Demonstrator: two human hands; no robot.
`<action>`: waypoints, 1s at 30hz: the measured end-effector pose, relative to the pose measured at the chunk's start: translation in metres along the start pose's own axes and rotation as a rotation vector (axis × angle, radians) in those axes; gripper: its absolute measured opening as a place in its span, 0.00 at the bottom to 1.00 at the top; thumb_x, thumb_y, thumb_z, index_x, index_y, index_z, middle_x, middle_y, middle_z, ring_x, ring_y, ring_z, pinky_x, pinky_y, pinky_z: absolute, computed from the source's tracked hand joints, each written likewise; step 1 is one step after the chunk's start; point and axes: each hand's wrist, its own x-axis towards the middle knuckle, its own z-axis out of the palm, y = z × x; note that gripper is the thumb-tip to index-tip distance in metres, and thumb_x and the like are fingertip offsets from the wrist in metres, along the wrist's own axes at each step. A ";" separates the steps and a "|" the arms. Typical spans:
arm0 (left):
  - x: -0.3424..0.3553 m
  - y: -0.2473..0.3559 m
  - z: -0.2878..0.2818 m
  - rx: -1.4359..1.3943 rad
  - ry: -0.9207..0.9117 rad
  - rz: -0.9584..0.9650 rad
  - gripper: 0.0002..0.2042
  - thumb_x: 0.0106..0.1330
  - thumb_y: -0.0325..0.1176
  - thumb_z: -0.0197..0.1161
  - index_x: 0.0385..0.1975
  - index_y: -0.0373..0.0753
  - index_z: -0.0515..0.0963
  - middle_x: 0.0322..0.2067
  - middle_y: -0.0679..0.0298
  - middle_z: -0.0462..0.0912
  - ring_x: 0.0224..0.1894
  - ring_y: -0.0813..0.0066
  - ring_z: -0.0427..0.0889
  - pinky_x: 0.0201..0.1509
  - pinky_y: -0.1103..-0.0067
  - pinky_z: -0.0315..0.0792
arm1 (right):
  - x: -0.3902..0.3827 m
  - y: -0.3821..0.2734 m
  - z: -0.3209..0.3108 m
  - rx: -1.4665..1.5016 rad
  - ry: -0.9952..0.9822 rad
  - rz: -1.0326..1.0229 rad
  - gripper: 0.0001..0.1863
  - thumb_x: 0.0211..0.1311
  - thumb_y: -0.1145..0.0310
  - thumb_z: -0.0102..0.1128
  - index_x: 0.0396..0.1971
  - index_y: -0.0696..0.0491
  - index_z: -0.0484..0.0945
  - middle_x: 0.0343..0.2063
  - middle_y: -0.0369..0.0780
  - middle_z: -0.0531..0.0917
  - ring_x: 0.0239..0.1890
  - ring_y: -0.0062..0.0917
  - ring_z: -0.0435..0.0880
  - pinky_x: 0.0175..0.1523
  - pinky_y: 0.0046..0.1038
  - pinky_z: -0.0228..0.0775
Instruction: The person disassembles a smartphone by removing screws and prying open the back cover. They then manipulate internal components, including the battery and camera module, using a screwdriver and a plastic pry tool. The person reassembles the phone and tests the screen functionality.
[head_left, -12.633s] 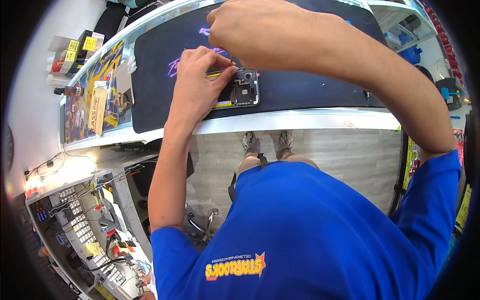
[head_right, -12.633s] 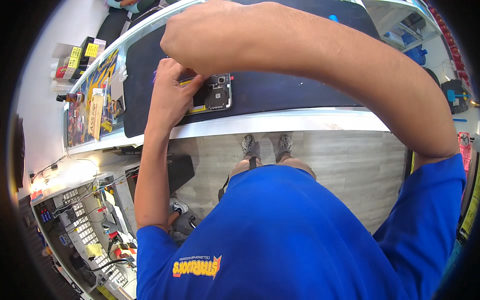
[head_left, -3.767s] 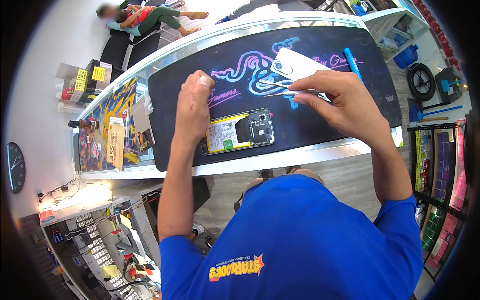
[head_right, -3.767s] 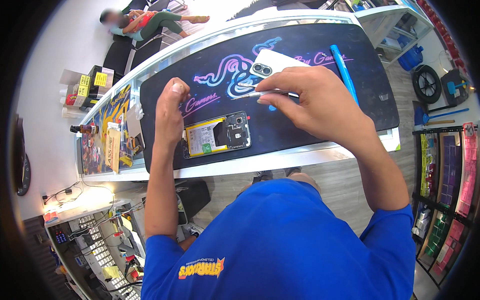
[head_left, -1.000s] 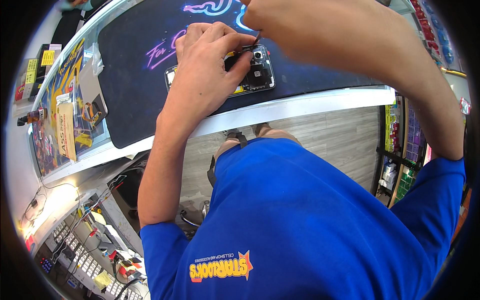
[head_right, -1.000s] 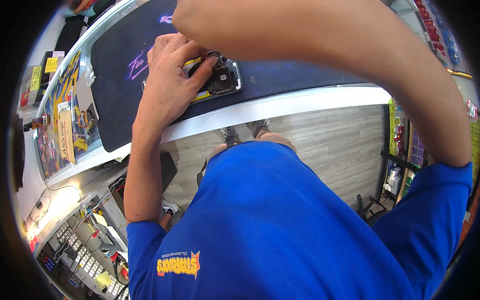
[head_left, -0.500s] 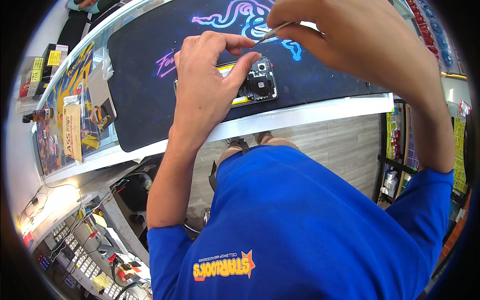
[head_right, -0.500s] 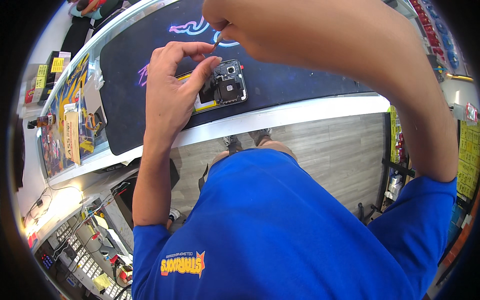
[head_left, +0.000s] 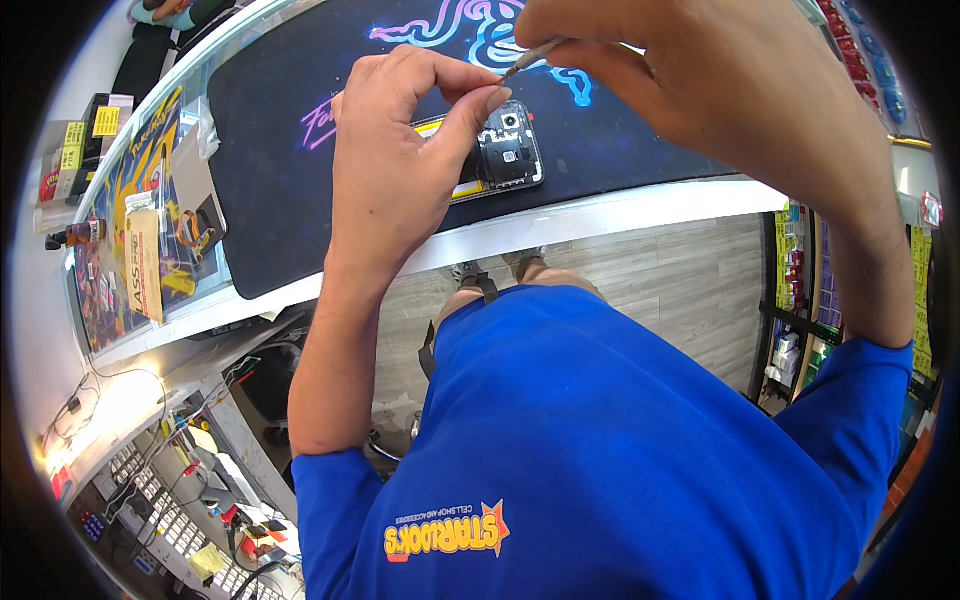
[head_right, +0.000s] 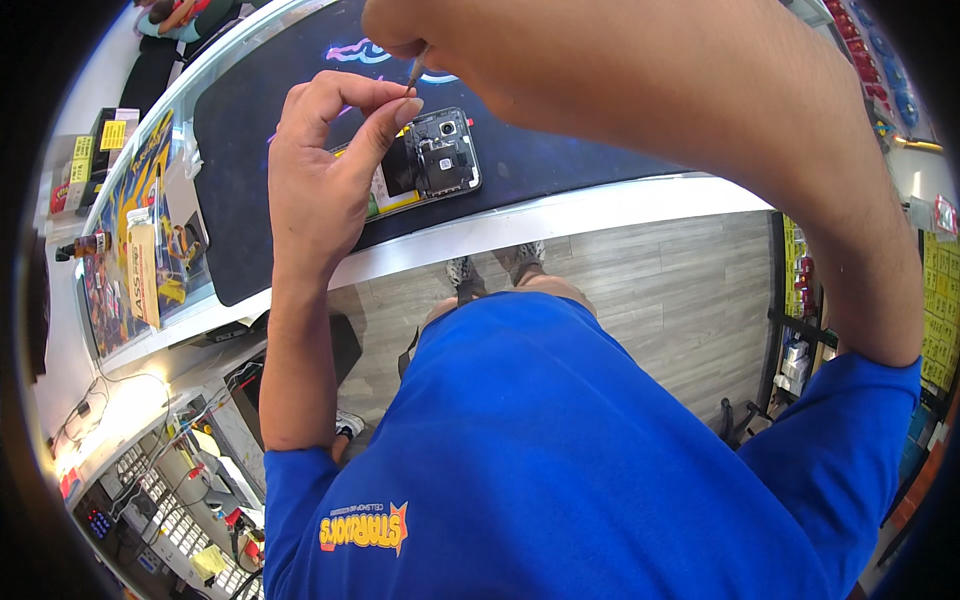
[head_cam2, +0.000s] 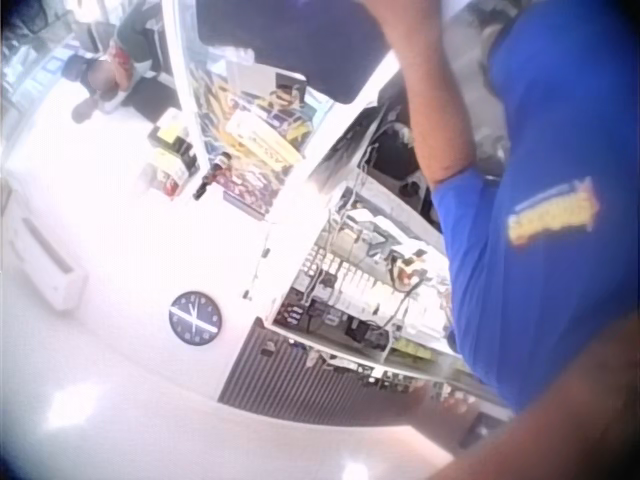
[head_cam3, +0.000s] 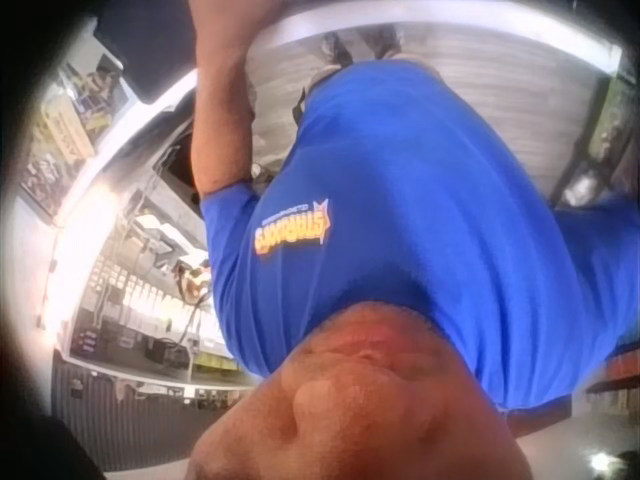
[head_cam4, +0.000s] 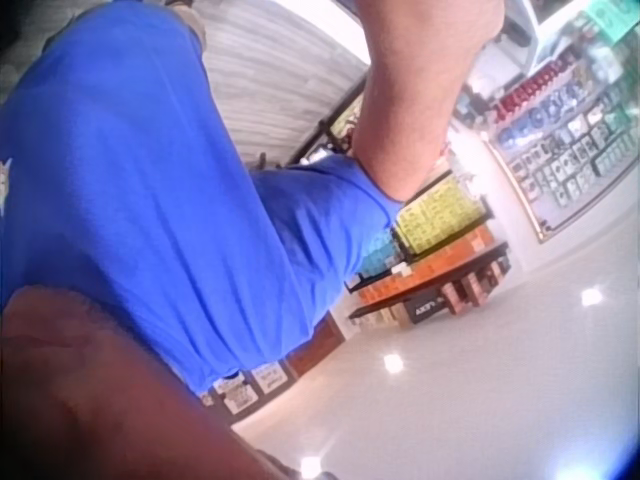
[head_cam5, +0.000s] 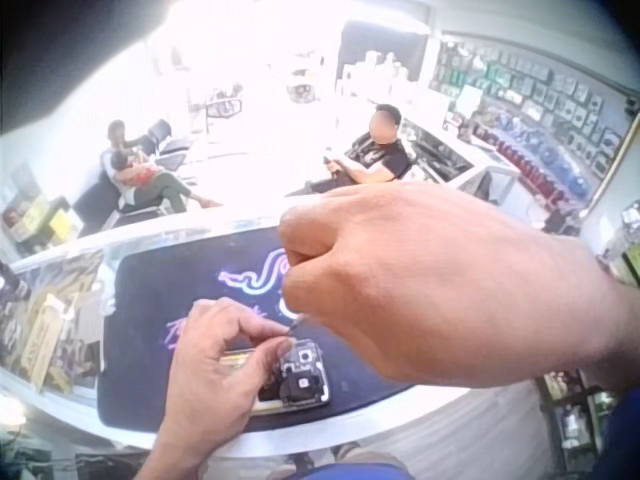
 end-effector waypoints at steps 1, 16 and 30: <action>0.001 0.000 0.000 -0.025 -0.008 -0.010 0.05 0.69 0.36 0.79 0.40 0.46 0.92 0.36 0.71 0.88 0.50 0.68 0.80 0.61 0.67 0.66 | 0.000 0.001 0.000 0.012 0.011 -0.009 0.03 0.59 0.79 0.70 0.28 0.63 0.86 0.28 0.46 0.84 0.33 0.38 0.88 0.43 0.38 0.81; 0.004 -0.003 -0.003 -0.041 0.025 0.005 0.07 0.68 0.40 0.79 0.41 0.48 0.94 0.35 0.72 0.90 0.52 0.69 0.81 0.65 0.68 0.65 | -0.004 0.001 -0.022 0.283 0.023 0.081 0.05 0.61 0.78 0.69 0.27 0.62 0.87 0.27 0.46 0.85 0.33 0.38 0.87 0.43 0.39 0.81; 0.007 -0.007 0.001 0.273 -0.155 0.074 0.07 0.69 0.36 0.78 0.43 0.44 0.93 0.43 0.70 0.89 0.60 0.62 0.78 0.70 0.61 0.64 | 0.011 0.010 -0.010 0.332 -0.285 -0.015 0.08 0.61 0.75 0.65 0.30 0.64 0.88 0.30 0.52 0.89 0.32 0.40 0.90 0.40 0.38 0.82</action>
